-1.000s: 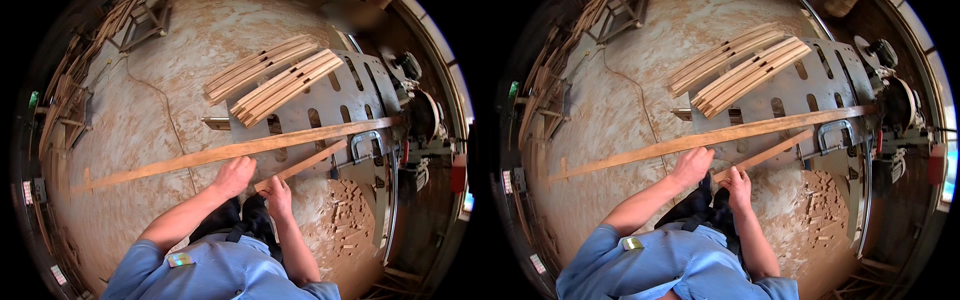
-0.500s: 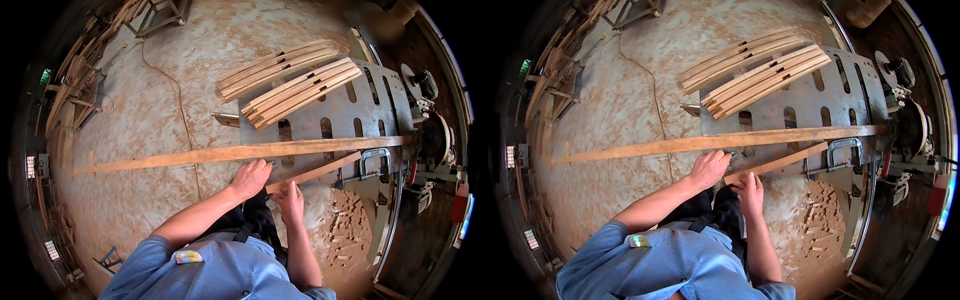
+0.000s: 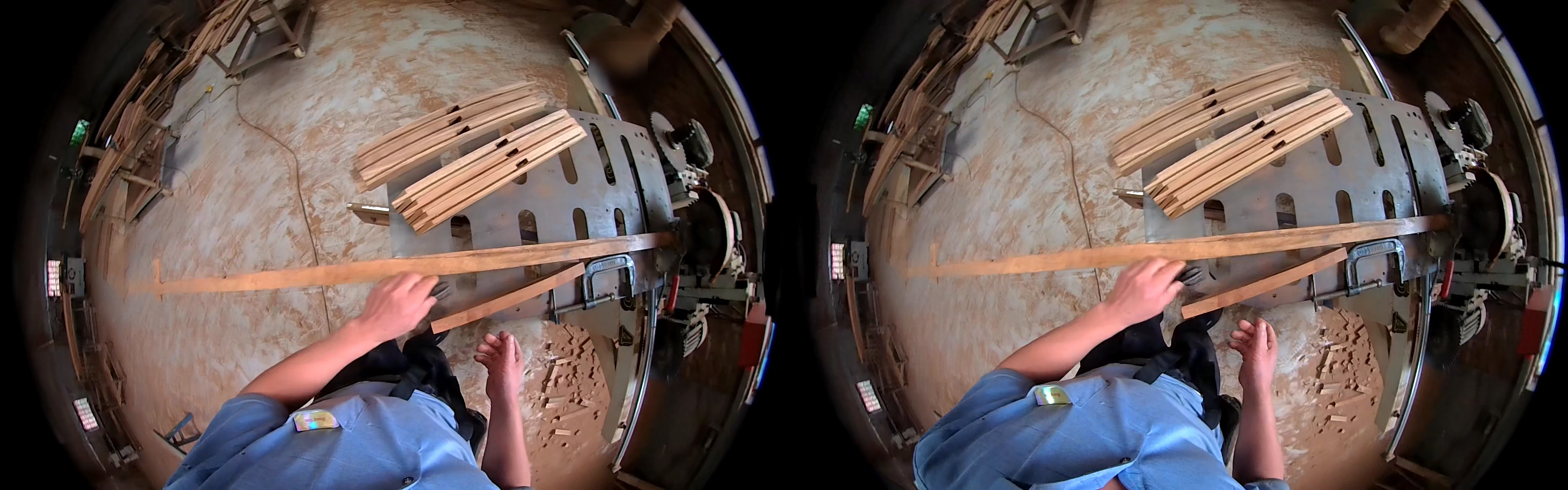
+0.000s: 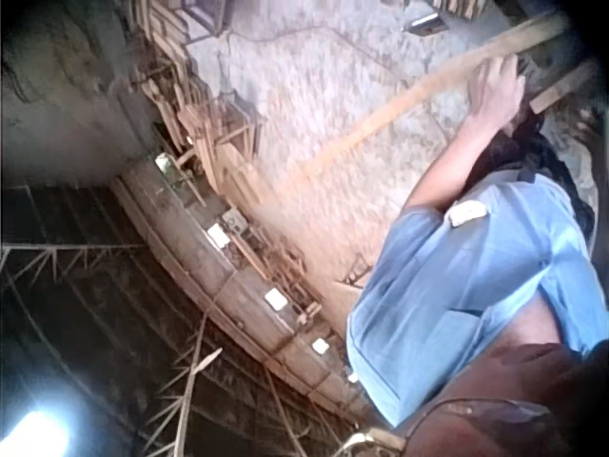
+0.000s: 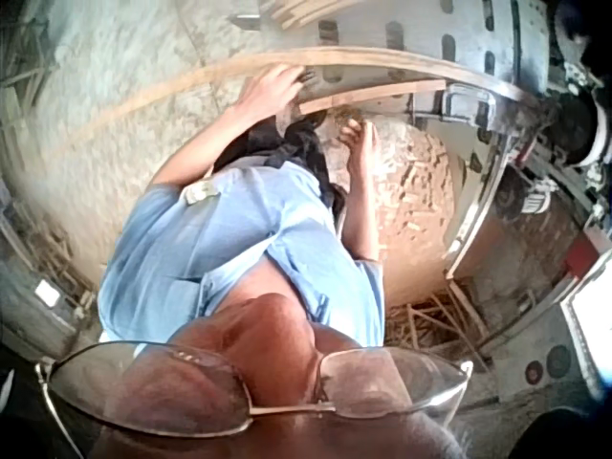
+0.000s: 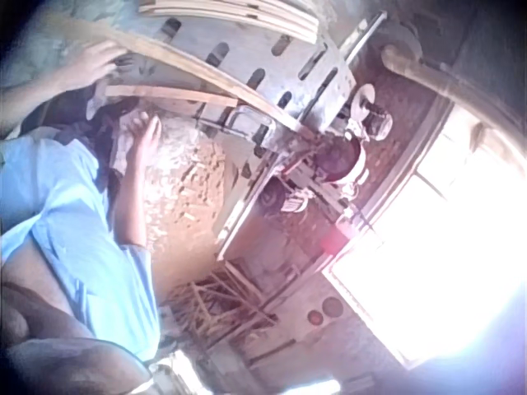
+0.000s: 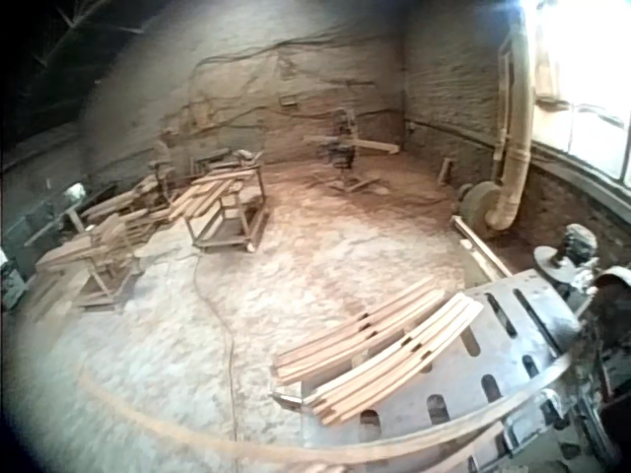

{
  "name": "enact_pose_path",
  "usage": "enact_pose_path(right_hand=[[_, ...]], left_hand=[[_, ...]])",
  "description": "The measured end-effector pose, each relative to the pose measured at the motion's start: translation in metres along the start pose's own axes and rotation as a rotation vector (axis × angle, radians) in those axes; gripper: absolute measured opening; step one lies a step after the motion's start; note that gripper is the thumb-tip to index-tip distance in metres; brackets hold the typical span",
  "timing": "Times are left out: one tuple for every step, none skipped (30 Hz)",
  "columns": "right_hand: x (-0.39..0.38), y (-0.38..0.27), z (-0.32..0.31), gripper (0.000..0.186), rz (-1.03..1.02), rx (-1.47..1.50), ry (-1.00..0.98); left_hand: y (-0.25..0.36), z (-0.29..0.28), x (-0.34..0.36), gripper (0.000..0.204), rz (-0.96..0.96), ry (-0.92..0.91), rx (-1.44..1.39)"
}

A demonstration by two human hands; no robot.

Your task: The person uses a miter saw to cut several wooden planks. They measure and mark the wood with a speed square and marker, then position each piece on the saw and cut it. The cut pieces are stacked on the table.

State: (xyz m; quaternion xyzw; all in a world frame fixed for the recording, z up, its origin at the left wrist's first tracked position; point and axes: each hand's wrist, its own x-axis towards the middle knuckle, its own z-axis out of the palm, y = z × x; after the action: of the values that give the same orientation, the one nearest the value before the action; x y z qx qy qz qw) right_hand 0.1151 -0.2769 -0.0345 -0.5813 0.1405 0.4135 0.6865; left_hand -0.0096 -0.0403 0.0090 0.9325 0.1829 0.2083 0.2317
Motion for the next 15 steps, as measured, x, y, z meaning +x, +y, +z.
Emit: enact_pose_path(right_hand=[[-0.001, -0.002, -0.005, 0.033, -0.013, 0.009, 0.035], [-0.003, -0.006, -0.009, 0.032, -0.026, 0.020, 0.072], [-0.005, -0.009, -0.010, 0.031, -0.037, 0.030, 0.108], [-0.009, -0.012, -0.006, 0.028, -0.066, 0.033, 0.145], [-0.013, -0.015, -0.003, 0.026, -0.105, 0.048, 0.151], [-0.018, -0.019, 0.004, 0.025, -0.132, 0.060, 0.171], [-0.022, -0.023, 0.010, 0.023, -0.162, 0.068, 0.195], [-0.027, -0.023, 0.017, 0.023, -0.185, 0.081, 0.226], [-0.032, -0.022, 0.025, 0.022, -0.201, 0.090, 0.251], [-0.034, -0.020, 0.035, 0.021, -0.222, 0.105, 0.275], [-0.037, -0.016, 0.044, 0.021, -0.222, 0.118, 0.291], [-0.039, -0.011, 0.054, 0.021, -0.220, 0.134, 0.305], [-0.042, -0.006, 0.065, 0.020, -0.218, 0.148, 0.319], [-0.042, -0.001, 0.074, 0.020, -0.212, 0.150, 0.318], [-0.044, 0.003, 0.086, 0.019, -0.217, 0.148, 0.328]], left_hand=[[-0.006, -0.009, 0.009, 0.034, 0.037, 0.043, -0.010], [-0.011, -0.020, 0.021, 0.034, -0.027, -0.005, -0.018], [-0.022, -0.028, 0.033, 0.034, -0.033, -0.005, 0.035], [-0.039, -0.031, 0.045, 0.035, -0.085, -0.009, 0.024], [-0.056, -0.035, 0.058, 0.037, -0.136, -0.017, 0.013], [-0.074, -0.040, 0.071, 0.041, -0.180, -0.013, 0.051], [-0.092, -0.043, 0.086, 0.046, -0.223, -0.008, 0.083], [-0.110, -0.046, 0.101, 0.051, -0.211, -0.017, 0.134], [-0.127, -0.050, 0.114, 0.056, -0.206, -0.025, 0.189], [-0.142, -0.052, 0.128, 0.061, -0.194, -0.030, 0.247], [-0.154, -0.053, 0.139, 0.066, -0.210, -0.071, 0.240], [-0.165, -0.053, 0.148, 0.072, -0.226, -0.113, 0.238], [-0.175, -0.052, 0.157, 0.078, -0.242, -0.155, 0.237], [-0.185, -0.048, 0.165, 0.088, -0.243, -0.215, 0.290], [-0.186, -0.045, 0.172, 0.090, -0.250, -0.266, 0.271]])
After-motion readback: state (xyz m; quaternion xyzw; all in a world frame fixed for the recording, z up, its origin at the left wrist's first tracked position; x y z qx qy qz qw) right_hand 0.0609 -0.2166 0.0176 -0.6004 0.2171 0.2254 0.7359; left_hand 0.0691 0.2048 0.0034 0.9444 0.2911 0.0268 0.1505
